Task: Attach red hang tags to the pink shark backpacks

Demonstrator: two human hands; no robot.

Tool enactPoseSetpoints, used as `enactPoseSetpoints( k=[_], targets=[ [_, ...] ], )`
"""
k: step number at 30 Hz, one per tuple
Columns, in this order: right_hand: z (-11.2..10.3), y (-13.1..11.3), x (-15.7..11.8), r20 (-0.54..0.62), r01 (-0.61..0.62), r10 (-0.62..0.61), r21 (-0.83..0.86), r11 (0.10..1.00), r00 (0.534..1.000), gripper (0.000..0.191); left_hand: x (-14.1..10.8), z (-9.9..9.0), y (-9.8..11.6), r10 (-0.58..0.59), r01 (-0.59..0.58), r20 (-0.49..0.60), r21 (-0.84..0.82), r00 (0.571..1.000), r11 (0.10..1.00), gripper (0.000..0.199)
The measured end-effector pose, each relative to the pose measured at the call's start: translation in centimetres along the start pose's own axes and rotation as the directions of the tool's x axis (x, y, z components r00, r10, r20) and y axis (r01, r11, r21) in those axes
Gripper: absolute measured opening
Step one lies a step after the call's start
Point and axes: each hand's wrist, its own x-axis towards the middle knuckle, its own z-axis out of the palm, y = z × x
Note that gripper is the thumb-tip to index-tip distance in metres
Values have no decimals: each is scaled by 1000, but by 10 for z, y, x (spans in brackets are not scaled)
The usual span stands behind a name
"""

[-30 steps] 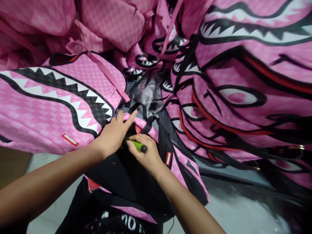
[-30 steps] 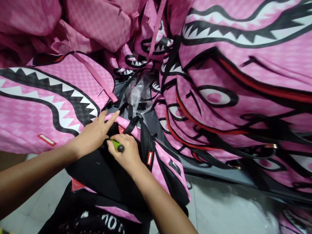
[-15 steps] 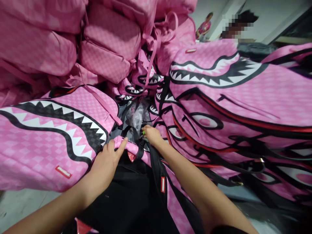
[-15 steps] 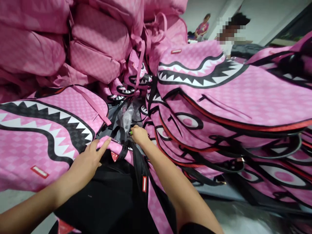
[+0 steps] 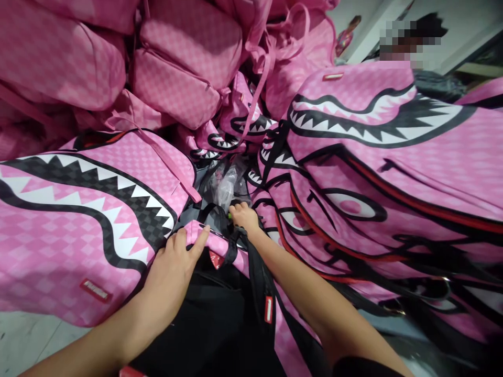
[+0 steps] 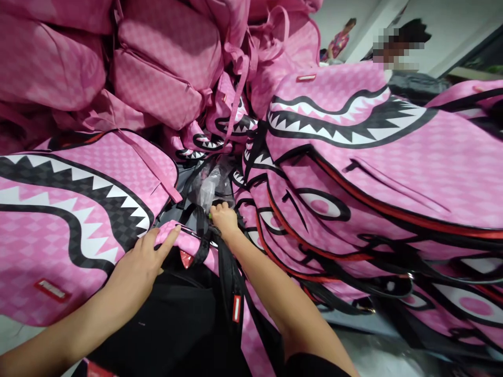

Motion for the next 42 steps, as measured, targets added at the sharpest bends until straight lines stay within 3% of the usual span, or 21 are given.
enactPoseSetpoints(
  k=[12, 19, 22, 24, 26, 28, 29, 30, 32, 34, 36, 38, 40, 42],
  targets=[
    [-5, 5, -9, -46, -32, 33, 22, 999, 998, 36, 0, -4, 1, -2, 1, 28, 31, 1000, 1000, 91],
    [-6, 6, -17, -37, -29, 32, 98, 995, 999, 25, -2, -1, 0, 1, -1, -27, -15, 1000, 1000, 92],
    [-19, 7, -25, -74, -150, 165, 169, 974, 984, 27, -2, -3, 0, -7, 6, -24, -21, 1000, 1000, 93],
    [-34, 12, -37, -149, -294, 377, 397, 869, 914, 24, -2, -3, 0, -2, 2, -22, -24, 1000, 1000, 94],
    [-53, 18, -56, -119, -277, 539, 754, 595, 834, 19, -2, -2, -2, 5, -6, -25, -44, 1000, 999, 95],
    [-74, 24, -82, -24, -129, 533, 960, 248, 846, 21, -2, -1, -5, 10, -14, -39, -111, 999, 994, 95],
    [-84, 25, -98, 9, -79, 492, 990, 121, 871, 24, -2, -2, -7, 22, -32, -62, -172, 998, 985, 92],
    [-94, 24, -113, 28, -55, 447, 997, 48, 894, 28, -3, -5, -9, 33, -59, -108, -247, 994, 967, 87],
    [-110, 17, -143, 29, -52, 381, 997, 48, 924, 32, -6, -15, -11, 12, -125, -268, -409, 963, 904, 70],
    [-121, 4, -167, -11, -35, 316, 989, 142, 949, 29, -12, -30, -9, -52, -216, -428, -553, 902, 804, 53],
    [-124, -12, -184, -117, 50, 263, 967, 248, 958, 22, -20, -44, -3, -69, -336, -504, -665, 861, 667, 40],
    [-125, -28, -195, -243, 172, 218, 939, 299, 945, 17, -28, -53, 6, -9, -446, -539, -707, 842, 548, 22],
    [-125, -41, -203, -290, 240, 202, 941, 237, 935, 16, -37, -55, 15, 15, -503, -578, -697, 816, 511, 7],
    [-127, -52, -209, -234, 220, 190, 971, 94, 953, 18, -46, -54, 21, -16, -539, -632, -674, 775, 506, 10]
  ],
)
